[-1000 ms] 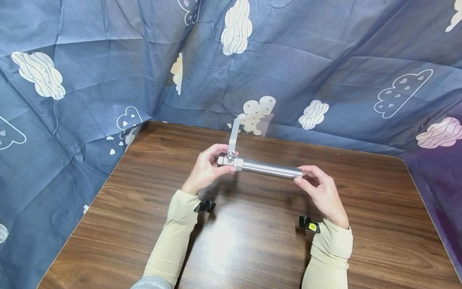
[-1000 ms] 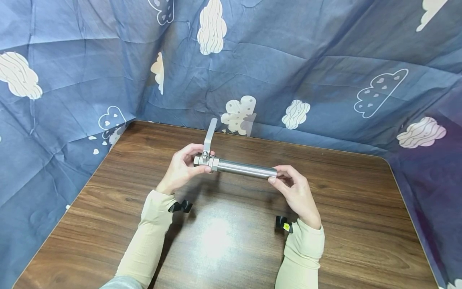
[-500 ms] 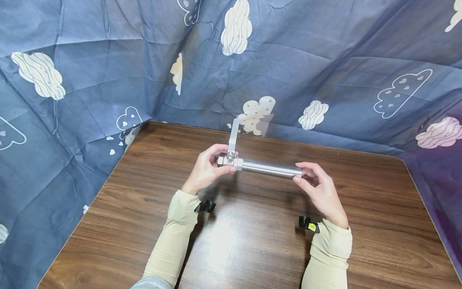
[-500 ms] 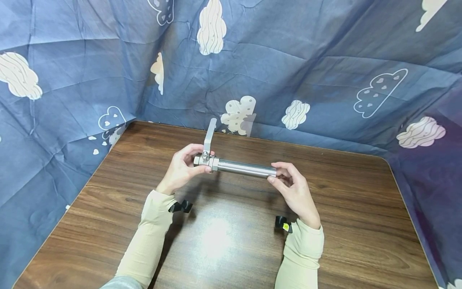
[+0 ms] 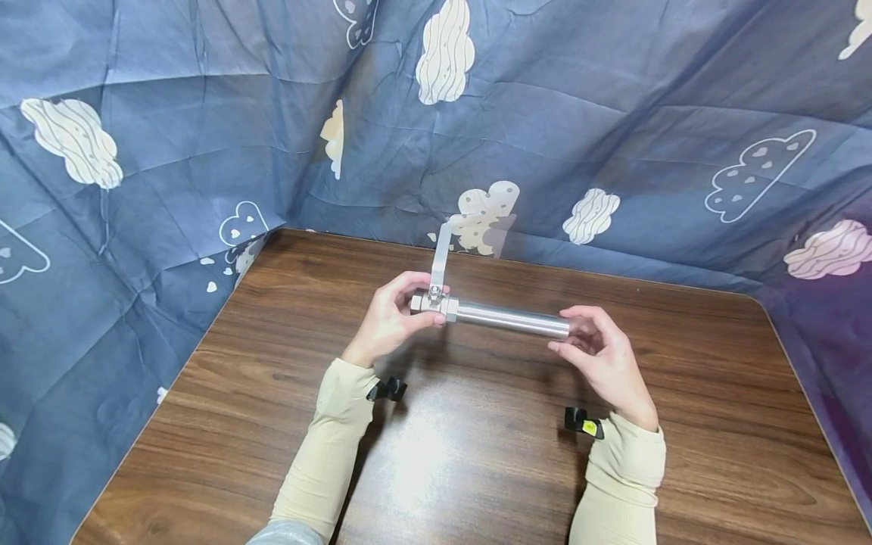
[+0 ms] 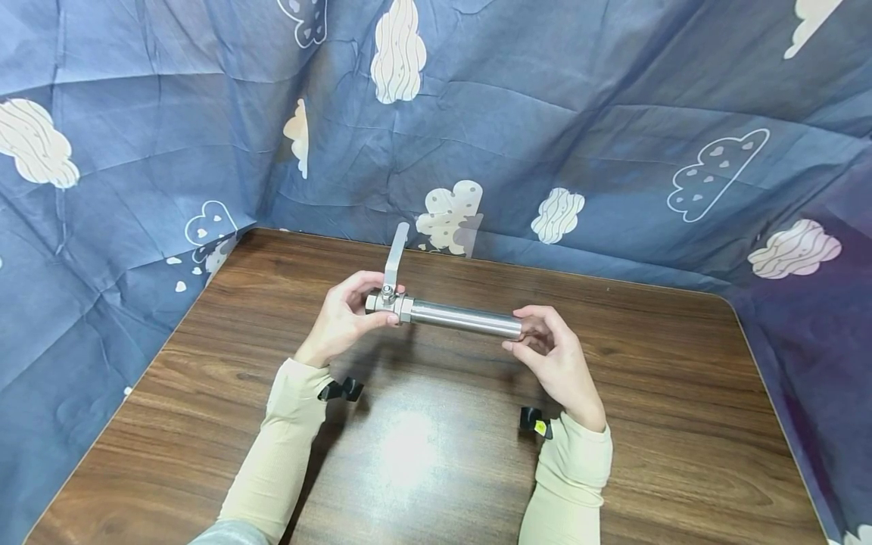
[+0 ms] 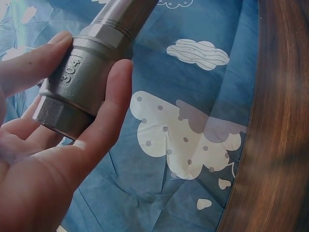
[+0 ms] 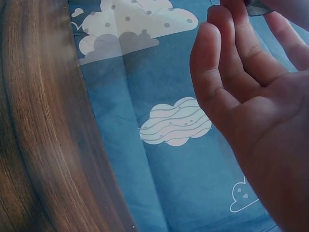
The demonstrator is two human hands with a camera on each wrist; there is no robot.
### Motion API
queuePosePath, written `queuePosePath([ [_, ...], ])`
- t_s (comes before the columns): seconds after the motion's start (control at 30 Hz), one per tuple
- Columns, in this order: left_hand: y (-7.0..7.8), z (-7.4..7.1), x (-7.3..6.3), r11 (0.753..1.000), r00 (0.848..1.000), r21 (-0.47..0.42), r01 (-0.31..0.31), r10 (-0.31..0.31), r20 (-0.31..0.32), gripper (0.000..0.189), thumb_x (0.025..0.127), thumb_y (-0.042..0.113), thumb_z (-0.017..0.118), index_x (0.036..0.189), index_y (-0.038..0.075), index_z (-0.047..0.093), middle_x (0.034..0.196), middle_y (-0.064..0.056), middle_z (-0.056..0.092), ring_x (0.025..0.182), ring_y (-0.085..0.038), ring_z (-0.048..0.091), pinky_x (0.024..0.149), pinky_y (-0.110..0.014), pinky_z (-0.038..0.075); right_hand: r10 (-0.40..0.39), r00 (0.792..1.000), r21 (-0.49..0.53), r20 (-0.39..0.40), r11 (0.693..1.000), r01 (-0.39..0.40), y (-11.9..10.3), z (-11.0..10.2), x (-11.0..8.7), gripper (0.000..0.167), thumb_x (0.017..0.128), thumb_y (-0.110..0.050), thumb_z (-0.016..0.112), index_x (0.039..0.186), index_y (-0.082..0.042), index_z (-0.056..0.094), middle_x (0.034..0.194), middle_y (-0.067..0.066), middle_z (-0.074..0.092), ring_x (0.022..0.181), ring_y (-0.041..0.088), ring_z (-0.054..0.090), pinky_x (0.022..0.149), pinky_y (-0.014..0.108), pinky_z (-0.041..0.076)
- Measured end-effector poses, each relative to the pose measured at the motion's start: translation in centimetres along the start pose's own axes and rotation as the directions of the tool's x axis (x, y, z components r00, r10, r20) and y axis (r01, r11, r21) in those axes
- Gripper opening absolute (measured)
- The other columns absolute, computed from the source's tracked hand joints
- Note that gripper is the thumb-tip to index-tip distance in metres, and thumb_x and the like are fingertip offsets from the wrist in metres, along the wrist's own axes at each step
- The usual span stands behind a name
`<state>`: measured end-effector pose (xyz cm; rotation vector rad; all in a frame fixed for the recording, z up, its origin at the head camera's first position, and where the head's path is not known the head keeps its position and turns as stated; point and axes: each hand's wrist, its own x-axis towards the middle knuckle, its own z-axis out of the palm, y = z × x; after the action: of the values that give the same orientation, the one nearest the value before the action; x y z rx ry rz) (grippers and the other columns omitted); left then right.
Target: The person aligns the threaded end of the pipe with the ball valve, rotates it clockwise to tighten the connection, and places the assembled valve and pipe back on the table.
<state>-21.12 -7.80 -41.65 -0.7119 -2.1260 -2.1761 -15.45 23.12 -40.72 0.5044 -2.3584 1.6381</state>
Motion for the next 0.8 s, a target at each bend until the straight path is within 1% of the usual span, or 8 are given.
queuePosePath([
  [0.1,-0.04,0.00,-0.02,1.000,1.000,-0.001,0.001,-0.001,0.000,0.046,0.072,-0.011,0.076,0.113,-0.003,0.057,0.114,-0.026,0.067,0.092,-0.012,0.067,0.082,-0.026,0.057,0.009,1.000,-0.026,-0.008,1.000,-0.009,-0.45,0.04,-0.01,0.043,0.076,0.017,0.070,0.115,0.010,0.054,0.082,0.023,0.062,0.072,0.001,0.060,0.065,0.011,0.051],
  [0.17,-0.01,0.00,-0.04,1.000,1.000,0.002,0.001,-0.001,-0.003,0.046,0.072,-0.010,0.076,0.113,-0.003,0.057,0.114,-0.026,0.067,0.093,-0.013,0.067,0.082,-0.026,0.057,0.012,1.000,-0.051,-0.016,0.999,-0.013,-0.47,0.00,-0.02,0.042,0.076,0.016,0.071,0.114,0.008,0.056,0.083,0.020,0.064,0.073,0.000,0.060,0.065,0.011,0.050],
  [0.3,0.00,0.00,-0.04,1.000,1.000,0.003,0.002,-0.002,-0.009,0.046,0.072,-0.010,0.076,0.113,-0.003,0.057,0.114,-0.026,0.067,0.093,-0.015,0.067,0.083,-0.026,0.057,0.016,0.999,-0.097,-0.030,0.995,-0.018,-0.32,-0.12,0.00,0.042,0.076,0.013,0.073,0.114,0.005,0.058,0.082,0.006,0.067,0.073,-0.001,0.059,0.063,0.012,0.049],
  [0.4,-0.01,0.03,-0.03,1.000,1.000,0.000,0.004,-0.004,-0.012,0.046,0.072,-0.011,0.076,0.113,-0.003,0.057,0.114,-0.026,0.067,0.093,-0.015,0.067,0.083,-0.026,0.057,0.019,0.999,-0.107,-0.033,0.994,-0.022,-0.28,-0.15,0.03,0.042,0.076,0.011,0.074,0.114,0.004,0.059,0.083,-0.006,0.066,0.073,-0.001,0.059,0.063,0.012,0.049],
  [0.47,0.00,0.05,0.00,1.000,1.000,0.000,0.006,-0.006,-0.014,0.046,0.072,-0.011,0.076,0.113,-0.003,0.057,0.114,-0.026,0.067,0.093,-0.014,0.067,0.083,-0.025,0.056,0.020,0.999,-0.108,-0.033,0.994,-0.023,-0.28,-0.14,0.05,0.042,0.076,0.011,0.074,0.115,0.003,0.059,0.083,-0.011,0.065,0.073,-0.001,0.059,0.064,0.012,0.049],
  [0.67,0.03,0.09,0.02,1.000,1.000,-0.001,0.006,-0.006,-0.014,0.046,0.072,-0.012,0.075,0.113,-0.004,0.056,0.114,-0.026,0.067,0.093,-0.010,0.067,0.083,-0.025,0.056,0.014,0.999,-0.111,-0.030,0.994,-0.017,-0.28,-0.12,0.07,0.041,0.078,0.009,0.073,0.116,0.004,0.058,0.085,-0.017,0.065,0.074,-0.001,0.060,0.065,0.013,0.049],
  [0.8,0.05,0.10,-0.05,1.000,1.000,0.007,0.007,-0.007,-0.012,0.047,0.072,-0.011,0.075,0.114,-0.003,0.056,0.115,-0.026,0.067,0.093,-0.011,0.067,0.084,-0.025,0.056,0.018,0.999,-0.112,-0.028,0.994,-0.021,-0.19,-0.13,0.03,0.041,0.079,0.008,0.072,0.117,0.004,0.058,0.086,-0.019,0.065,0.074,-0.001,0.060,0.064,0.014,0.049],
])
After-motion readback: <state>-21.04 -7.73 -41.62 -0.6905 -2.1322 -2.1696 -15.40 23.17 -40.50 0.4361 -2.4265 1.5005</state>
